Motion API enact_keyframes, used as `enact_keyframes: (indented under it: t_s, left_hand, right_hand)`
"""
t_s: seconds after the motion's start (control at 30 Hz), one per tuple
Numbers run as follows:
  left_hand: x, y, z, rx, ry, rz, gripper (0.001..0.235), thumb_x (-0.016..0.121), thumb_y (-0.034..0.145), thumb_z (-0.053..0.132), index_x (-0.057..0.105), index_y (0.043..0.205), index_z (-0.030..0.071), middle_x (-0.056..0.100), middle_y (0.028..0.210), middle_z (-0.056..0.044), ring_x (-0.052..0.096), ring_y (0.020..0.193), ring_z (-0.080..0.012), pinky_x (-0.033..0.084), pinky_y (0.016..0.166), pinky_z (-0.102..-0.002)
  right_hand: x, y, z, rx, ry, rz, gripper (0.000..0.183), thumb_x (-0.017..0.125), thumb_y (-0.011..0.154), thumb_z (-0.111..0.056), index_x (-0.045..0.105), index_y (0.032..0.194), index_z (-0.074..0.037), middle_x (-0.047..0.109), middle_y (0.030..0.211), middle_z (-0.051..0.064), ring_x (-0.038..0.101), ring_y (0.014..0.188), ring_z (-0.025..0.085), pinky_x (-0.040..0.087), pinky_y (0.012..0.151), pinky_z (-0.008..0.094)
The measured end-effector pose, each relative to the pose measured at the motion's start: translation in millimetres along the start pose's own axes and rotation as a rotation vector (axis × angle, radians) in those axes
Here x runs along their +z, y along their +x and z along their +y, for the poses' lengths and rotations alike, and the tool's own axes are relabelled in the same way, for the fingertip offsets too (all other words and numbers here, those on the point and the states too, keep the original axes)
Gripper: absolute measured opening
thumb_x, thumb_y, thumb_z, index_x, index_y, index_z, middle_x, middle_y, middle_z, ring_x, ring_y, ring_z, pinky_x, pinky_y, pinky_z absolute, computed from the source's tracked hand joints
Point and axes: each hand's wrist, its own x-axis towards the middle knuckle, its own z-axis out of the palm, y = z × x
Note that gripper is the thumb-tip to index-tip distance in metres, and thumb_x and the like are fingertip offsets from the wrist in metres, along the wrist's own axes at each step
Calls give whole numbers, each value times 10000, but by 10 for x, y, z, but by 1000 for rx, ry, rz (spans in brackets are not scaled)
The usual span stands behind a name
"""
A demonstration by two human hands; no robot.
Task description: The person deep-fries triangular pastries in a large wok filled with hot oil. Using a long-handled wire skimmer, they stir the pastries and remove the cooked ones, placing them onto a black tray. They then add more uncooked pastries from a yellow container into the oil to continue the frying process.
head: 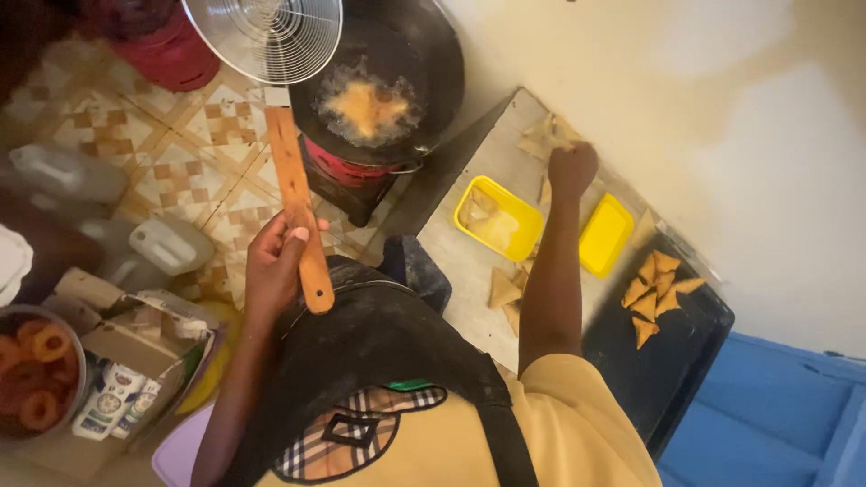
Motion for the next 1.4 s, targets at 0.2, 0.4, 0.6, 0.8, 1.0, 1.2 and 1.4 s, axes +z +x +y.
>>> enact_keyframes:
  t_s: [0.2, 0.4, 0.6, 0.8, 1.0, 1.2, 1.4]
  left_hand:
    - [80, -28, 181, -6, 32, -19, 376, 503, 856, 106, 490, 1217, 0, 639, 904, -137, 576, 660, -83, 493, 584, -196]
    - [241, -69, 525, -226, 273, -3, 289, 452, 844, 245, 607, 1046, 108, 634, 922, 35, 441, 594, -79, 362, 527, -240]
    - [94, -48, 351, -133, 213, -22, 286, 432, 834, 200, 580, 1048, 81, 664, 929, -15, 454, 574, -56, 369, 512, -203]
    - [132, -90, 600, -220, 295, 60, 312, 436, 839, 194, 583, 1092, 88, 669, 940, 8, 475, 583, -66, 353, 508, -223]
    - [25, 24, 322, -123, 197, 61, 330, 476, 806, 222, 557, 1099, 95, 662, 921, -19, 454, 602, -38, 364, 523, -188]
    - [72, 87, 259, -134, 209, 56, 314, 455, 799, 164, 570, 1083, 96, 660, 913, -30, 474, 590, -26, 349, 491, -166]
    - [213, 121, 321, -147, 274, -5, 278, 442, 824, 194, 573, 1051, 103, 640, 914, 1, 432, 543, -39, 363, 478, -194]
  right_hand:
    - [-719, -18, -1269, -100, 255, -141, 261, 596, 683, -171, 662, 924, -99, 651, 848, 166, 610, 890, 380, 484, 767, 481]
    - [-536, -44, -2146, -814, 415, -271, 134, 555, 803, -21, 648, 758, -106, 626, 778, 97, 549, 717, 248, 422, 606, 359]
    - [452, 164, -2267, -1219, -96, -178, 141, 561, 781, -230, 692, 770, -179, 598, 797, 35, 533, 766, 261, 363, 642, 401]
    - [571, 175, -2226, -1404, -398, 4, 135, 600, 595, -111, 504, 510, -152, 437, 584, -11, 443, 666, 243, 323, 439, 323]
    - [30, 360, -1799, -948, 22, -245, 315, 501, 628, -5, 685, 766, -221, 653, 826, 33, 534, 773, 325, 387, 562, 486]
    - [-362, 711, -614, -563, 424, -229, 275, 525, 666, -5, 696, 838, -135, 683, 841, 9, 633, 759, 141, 499, 676, 256]
    - [415, 783, 825, -951, -522, -49, 255, 561, 660, -150, 721, 841, -68, 696, 889, 53, 643, 872, 180, 516, 757, 289]
